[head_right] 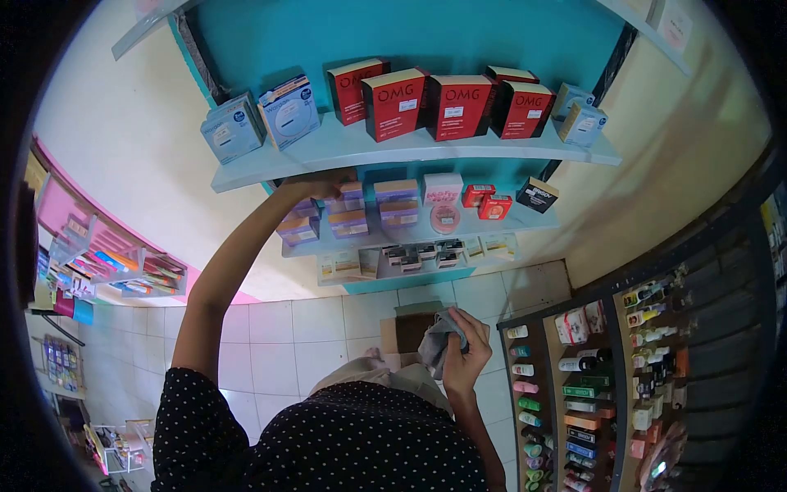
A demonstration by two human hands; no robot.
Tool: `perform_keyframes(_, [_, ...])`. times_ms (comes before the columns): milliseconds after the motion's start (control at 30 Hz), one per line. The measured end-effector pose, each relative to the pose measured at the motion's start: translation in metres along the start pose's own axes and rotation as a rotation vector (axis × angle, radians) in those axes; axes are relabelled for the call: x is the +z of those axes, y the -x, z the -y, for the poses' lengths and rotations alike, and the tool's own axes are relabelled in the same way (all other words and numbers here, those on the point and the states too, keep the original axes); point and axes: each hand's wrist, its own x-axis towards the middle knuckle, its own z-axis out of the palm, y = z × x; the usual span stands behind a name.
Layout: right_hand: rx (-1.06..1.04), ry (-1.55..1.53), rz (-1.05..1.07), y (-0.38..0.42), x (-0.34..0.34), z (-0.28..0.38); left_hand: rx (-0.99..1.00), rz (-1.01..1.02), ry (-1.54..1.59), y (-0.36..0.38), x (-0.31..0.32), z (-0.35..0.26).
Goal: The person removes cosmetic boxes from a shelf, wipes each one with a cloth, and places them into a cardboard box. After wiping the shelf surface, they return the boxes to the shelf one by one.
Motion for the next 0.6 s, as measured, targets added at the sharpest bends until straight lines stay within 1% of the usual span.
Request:
perform_keyframes(300, [-0.011, -0.027, 0.061, -0.016, -0.028, -0.016, -0.082, 0.113, -0.03, 0.002, -0.002, -0.003])
perform_keyframes(400, [0.005, -0.028, 0.089, -0.017, -0.035, -0.018, -0.066, 0.165, -0.09, -0.001, 0.005, 0.007])
perform_keyframes(467, [0.013, -0.025, 0.102, -0.017, -0.039, -0.022, -0.066, -0.034, -0.026, 0.0, 0.014, 0.02])
perform_keyframes(500, [0.012, -0.045, 0.098, -0.016, -0.04, -0.025, -0.071, -0.032, -0.031, 0.004, 0.014, 0.013])
perform_keyframes(567, [0.017, -0.069, 0.096, -0.014, -0.043, -0.031, 0.021, -0.656, -0.238, 0.016, 0.021, -0.002])
perform_keyframes(600, [0.002, -0.065, 0.091, -0.014, -0.044, -0.034, 0.021, -0.651, -0.242, 0.022, 0.018, -0.021])
